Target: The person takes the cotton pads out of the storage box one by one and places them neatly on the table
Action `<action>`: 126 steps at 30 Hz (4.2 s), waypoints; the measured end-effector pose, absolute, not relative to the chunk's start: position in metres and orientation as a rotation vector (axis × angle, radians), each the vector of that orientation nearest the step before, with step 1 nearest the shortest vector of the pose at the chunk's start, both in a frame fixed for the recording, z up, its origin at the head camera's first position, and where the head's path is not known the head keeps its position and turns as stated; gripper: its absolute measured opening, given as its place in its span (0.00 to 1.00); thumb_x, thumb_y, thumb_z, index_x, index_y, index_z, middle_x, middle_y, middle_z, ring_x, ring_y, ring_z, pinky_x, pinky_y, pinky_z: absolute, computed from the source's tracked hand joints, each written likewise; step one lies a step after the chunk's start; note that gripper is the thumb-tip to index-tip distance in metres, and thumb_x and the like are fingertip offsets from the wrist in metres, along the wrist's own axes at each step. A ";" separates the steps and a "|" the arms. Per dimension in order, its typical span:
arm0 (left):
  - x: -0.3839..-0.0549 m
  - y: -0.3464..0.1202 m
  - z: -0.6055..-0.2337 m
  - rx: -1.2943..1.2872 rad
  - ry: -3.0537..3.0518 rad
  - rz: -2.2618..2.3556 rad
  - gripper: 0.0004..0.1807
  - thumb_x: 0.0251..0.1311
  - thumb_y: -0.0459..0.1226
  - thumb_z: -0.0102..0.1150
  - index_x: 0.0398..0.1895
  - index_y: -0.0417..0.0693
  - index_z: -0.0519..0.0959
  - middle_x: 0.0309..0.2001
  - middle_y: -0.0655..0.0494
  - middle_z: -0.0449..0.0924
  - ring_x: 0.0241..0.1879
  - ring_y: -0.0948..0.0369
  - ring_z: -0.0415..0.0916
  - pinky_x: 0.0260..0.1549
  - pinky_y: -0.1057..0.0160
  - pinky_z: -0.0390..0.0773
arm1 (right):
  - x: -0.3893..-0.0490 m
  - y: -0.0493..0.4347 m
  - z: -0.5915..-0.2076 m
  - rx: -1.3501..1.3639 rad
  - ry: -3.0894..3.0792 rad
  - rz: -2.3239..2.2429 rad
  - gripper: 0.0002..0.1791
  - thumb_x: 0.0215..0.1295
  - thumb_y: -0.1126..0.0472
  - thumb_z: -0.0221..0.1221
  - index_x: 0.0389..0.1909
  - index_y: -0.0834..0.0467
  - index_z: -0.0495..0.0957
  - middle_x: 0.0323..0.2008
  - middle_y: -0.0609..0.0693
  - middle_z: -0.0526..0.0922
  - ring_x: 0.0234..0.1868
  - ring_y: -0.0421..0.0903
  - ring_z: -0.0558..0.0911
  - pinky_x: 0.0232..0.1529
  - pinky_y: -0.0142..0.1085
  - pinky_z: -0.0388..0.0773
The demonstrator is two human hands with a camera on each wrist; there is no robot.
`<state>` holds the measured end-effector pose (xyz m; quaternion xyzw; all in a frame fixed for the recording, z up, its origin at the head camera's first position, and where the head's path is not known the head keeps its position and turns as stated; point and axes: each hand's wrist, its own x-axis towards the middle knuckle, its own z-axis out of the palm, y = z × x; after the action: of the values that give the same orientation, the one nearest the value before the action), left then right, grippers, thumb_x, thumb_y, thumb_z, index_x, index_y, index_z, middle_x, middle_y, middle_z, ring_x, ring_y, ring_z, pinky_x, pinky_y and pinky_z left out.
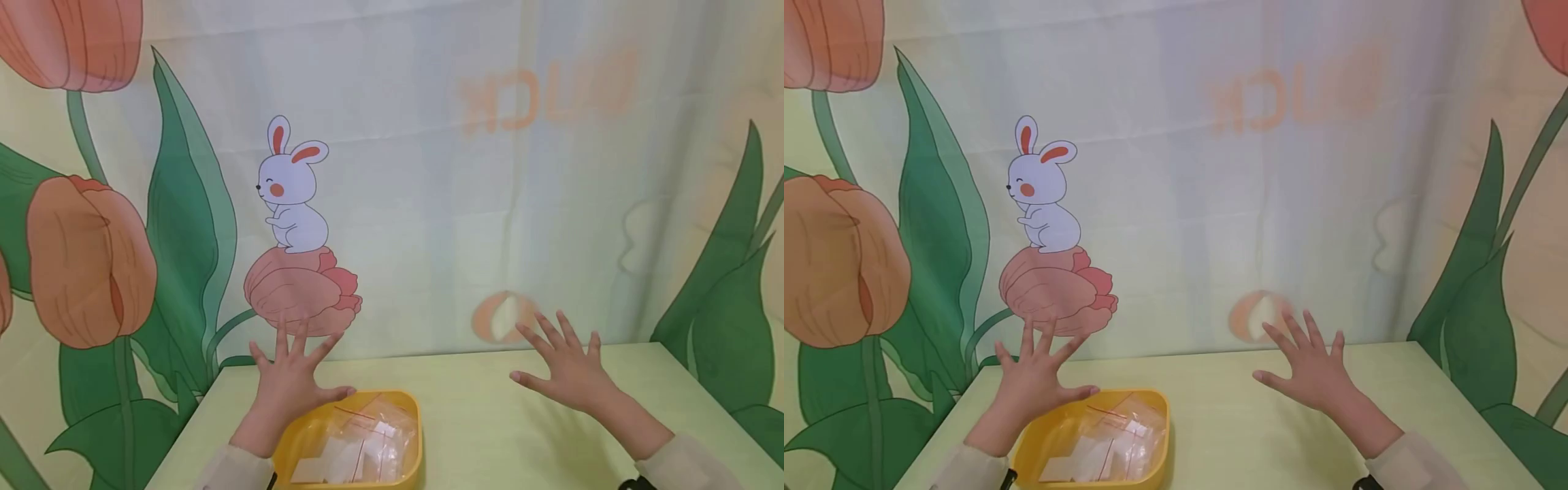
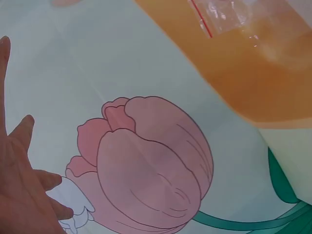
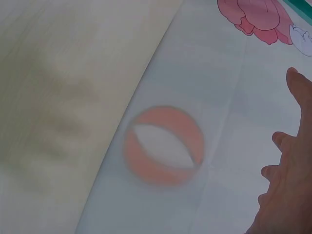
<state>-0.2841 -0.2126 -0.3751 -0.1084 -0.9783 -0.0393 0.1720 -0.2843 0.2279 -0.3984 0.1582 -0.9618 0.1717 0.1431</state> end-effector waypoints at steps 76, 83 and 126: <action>-0.273 -0.276 -0.481 0.360 -2.790 -1.348 0.32 0.79 0.40 0.47 0.77 0.30 0.56 0.75 0.27 0.60 0.73 0.32 0.62 0.69 0.37 0.71 | -0.285 0.137 -0.430 0.670 -2.724 1.363 0.26 0.74 0.52 0.60 0.67 0.61 0.75 0.67 0.61 0.79 0.64 0.62 0.81 0.58 0.56 0.84; -0.279 -0.273 -0.486 0.511 -2.672 -1.582 0.30 0.80 0.37 0.40 0.78 0.31 0.55 0.77 0.30 0.57 0.76 0.34 0.57 0.73 0.38 0.66 | -0.293 0.119 -0.417 0.779 -2.758 1.422 0.25 0.73 0.53 0.60 0.64 0.64 0.76 0.64 0.64 0.80 0.60 0.61 0.83 0.56 0.53 0.86; -0.279 -0.271 -0.491 0.662 -2.478 -1.894 0.26 0.82 0.34 0.36 0.77 0.32 0.56 0.79 0.32 0.52 0.79 0.35 0.51 0.76 0.38 0.61 | -0.355 -0.001 -0.384 0.604 -3.329 1.871 0.21 0.74 0.55 0.59 0.57 0.66 0.81 0.52 0.62 0.89 0.44 0.46 0.90 0.53 0.38 0.89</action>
<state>-0.2786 -0.2713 -0.4908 0.2074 -0.7770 -0.5938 -0.0236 -0.3550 -0.0012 -0.3841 0.1462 -0.8052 0.4525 -0.3544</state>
